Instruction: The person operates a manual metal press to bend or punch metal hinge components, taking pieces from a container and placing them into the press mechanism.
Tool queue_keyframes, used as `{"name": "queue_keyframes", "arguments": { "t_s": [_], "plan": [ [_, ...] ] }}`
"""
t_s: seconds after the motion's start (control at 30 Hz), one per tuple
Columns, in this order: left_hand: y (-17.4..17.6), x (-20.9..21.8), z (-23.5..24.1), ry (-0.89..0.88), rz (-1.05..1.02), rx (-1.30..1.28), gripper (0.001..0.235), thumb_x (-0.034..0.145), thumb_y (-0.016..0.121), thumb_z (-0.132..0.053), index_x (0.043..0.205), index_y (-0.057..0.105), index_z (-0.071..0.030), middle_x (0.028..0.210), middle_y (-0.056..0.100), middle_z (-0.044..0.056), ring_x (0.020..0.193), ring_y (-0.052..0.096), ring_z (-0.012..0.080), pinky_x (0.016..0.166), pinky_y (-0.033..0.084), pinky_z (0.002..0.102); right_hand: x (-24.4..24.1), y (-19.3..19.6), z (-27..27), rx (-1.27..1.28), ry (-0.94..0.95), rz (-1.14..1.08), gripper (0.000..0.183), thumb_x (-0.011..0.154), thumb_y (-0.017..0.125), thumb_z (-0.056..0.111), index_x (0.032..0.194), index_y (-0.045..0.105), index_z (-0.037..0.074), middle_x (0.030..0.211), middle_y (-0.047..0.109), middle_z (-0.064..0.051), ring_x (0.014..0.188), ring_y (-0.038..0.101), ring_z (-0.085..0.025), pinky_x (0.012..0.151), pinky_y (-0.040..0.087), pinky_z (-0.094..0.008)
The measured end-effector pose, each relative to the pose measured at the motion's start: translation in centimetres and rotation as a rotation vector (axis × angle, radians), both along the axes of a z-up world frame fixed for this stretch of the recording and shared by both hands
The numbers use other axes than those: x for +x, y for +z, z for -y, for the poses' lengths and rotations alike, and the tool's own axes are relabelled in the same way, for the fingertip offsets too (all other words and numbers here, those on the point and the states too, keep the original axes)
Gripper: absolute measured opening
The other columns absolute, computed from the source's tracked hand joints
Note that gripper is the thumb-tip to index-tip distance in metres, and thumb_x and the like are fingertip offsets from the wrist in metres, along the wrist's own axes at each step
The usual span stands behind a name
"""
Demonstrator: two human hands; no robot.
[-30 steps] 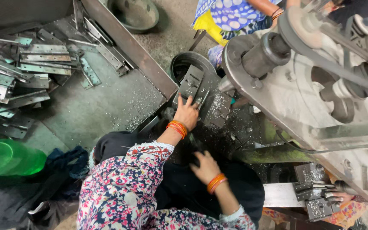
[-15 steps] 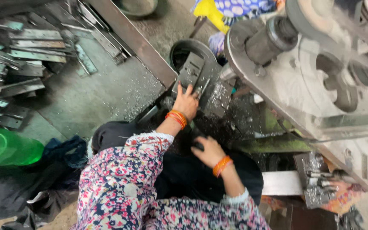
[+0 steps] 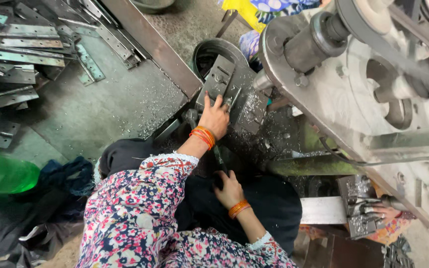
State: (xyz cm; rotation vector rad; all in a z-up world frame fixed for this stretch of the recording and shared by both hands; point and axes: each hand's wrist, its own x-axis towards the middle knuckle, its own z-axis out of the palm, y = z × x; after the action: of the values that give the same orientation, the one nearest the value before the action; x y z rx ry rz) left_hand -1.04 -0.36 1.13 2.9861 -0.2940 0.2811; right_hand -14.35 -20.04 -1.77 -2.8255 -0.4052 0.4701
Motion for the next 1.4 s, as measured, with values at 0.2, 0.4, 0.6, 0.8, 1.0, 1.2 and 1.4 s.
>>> {"name": "queue_keyframes", "arguments": {
  "t_s": [0.2, 0.4, 0.6, 0.8, 1.0, 1.2, 1.4],
  "plan": [
    [0.3, -0.5, -0.2, 0.022, 0.043, 0.004, 0.033, 0.087, 0.063, -0.031, 0.110, 0.078, -0.012, 0.132, 0.064, 0.003, 0.143, 0.036, 0.0337, 0.113, 0.018, 0.076, 3.7, 4.9, -0.4, -0.038, 0.133, 0.003, 0.044, 0.083, 0.075, 0.035, 0.123, 0.068, 0.019, 0.112, 0.065, -0.022, 0.101, 0.067, -0.044, 0.088, 0.057, -0.049],
    [0.5, -0.6, -0.1, 0.022, -0.013, -0.048, 0.032, 0.086, 0.063, -0.029, 0.109, 0.078, -0.013, 0.133, 0.064, 0.002, 0.143, 0.035, 0.0338, 0.113, 0.018, 0.076, 3.6, -1.9, 2.6, -0.100, 0.160, 0.136, 0.058, 0.078, 0.081, 0.033, 0.129, 0.061, 0.015, 0.132, 0.053, -0.031, 0.108, 0.062, -0.050, 0.091, 0.054, -0.050],
    [0.7, -0.3, -0.5, 0.011, 0.003, -0.066, 0.031, 0.092, 0.060, -0.031, 0.108, 0.079, -0.012, 0.129, 0.065, 0.004, 0.143, 0.035, 0.0355, 0.113, 0.018, 0.077, -1.0, -6.9, 2.2, -0.017, -0.062, 0.074, 0.048, 0.083, 0.077, 0.027, 0.128, 0.061, 0.029, 0.144, 0.047, -0.022, 0.106, 0.065, -0.046, 0.088, 0.058, -0.050],
    [0.2, -0.8, -0.3, 0.033, 0.012, -0.032, 0.032, 0.092, 0.059, -0.031, 0.110, 0.078, -0.014, 0.131, 0.065, 0.006, 0.144, 0.035, 0.0373, 0.113, 0.018, 0.077, 0.5, -1.6, 0.9, -0.026, 0.018, 0.021, 0.051, 0.079, 0.076, 0.027, 0.128, 0.063, 0.023, 0.125, 0.060, -0.020, 0.108, 0.066, -0.042, 0.092, 0.058, -0.046],
    [0.0, 0.8, 0.4, 0.094, 0.024, -0.024, 0.032, 0.094, 0.055, -0.030, 0.109, 0.079, -0.016, 0.136, 0.062, 0.005, 0.144, 0.034, 0.0372, 0.113, 0.016, 0.078, 4.5, 4.3, -0.1, -0.112, 0.085, -0.011, 0.043, 0.086, 0.071, 0.038, 0.125, 0.067, 0.021, 0.115, 0.067, -0.019, 0.109, 0.067, -0.041, 0.094, 0.056, -0.046],
    [-0.5, 2.7, 0.8, 0.112, 0.028, -0.030, 0.032, 0.095, 0.054, -0.029, 0.110, 0.079, -0.016, 0.138, 0.062, 0.006, 0.145, 0.034, 0.0382, 0.112, 0.016, 0.078, 0.1, -0.9, 0.3, -0.036, -0.027, 0.024, 0.049, 0.079, 0.073, 0.026, 0.127, 0.065, 0.023, 0.128, 0.059, -0.021, 0.104, 0.066, -0.045, 0.089, 0.056, -0.050],
    [-1.8, 2.8, 1.0, 0.104, 0.087, -0.010, 0.031, 0.093, 0.055, -0.028, 0.108, 0.080, -0.017, 0.136, 0.063, 0.007, 0.143, 0.036, 0.0388, 0.111, 0.018, 0.078, 1.2, -0.5, 0.8, -0.021, 0.011, 0.029, 0.050, 0.079, 0.076, 0.027, 0.127, 0.065, 0.019, 0.121, 0.060, -0.023, 0.100, 0.066, -0.046, 0.086, 0.058, -0.050]
  ]
}}
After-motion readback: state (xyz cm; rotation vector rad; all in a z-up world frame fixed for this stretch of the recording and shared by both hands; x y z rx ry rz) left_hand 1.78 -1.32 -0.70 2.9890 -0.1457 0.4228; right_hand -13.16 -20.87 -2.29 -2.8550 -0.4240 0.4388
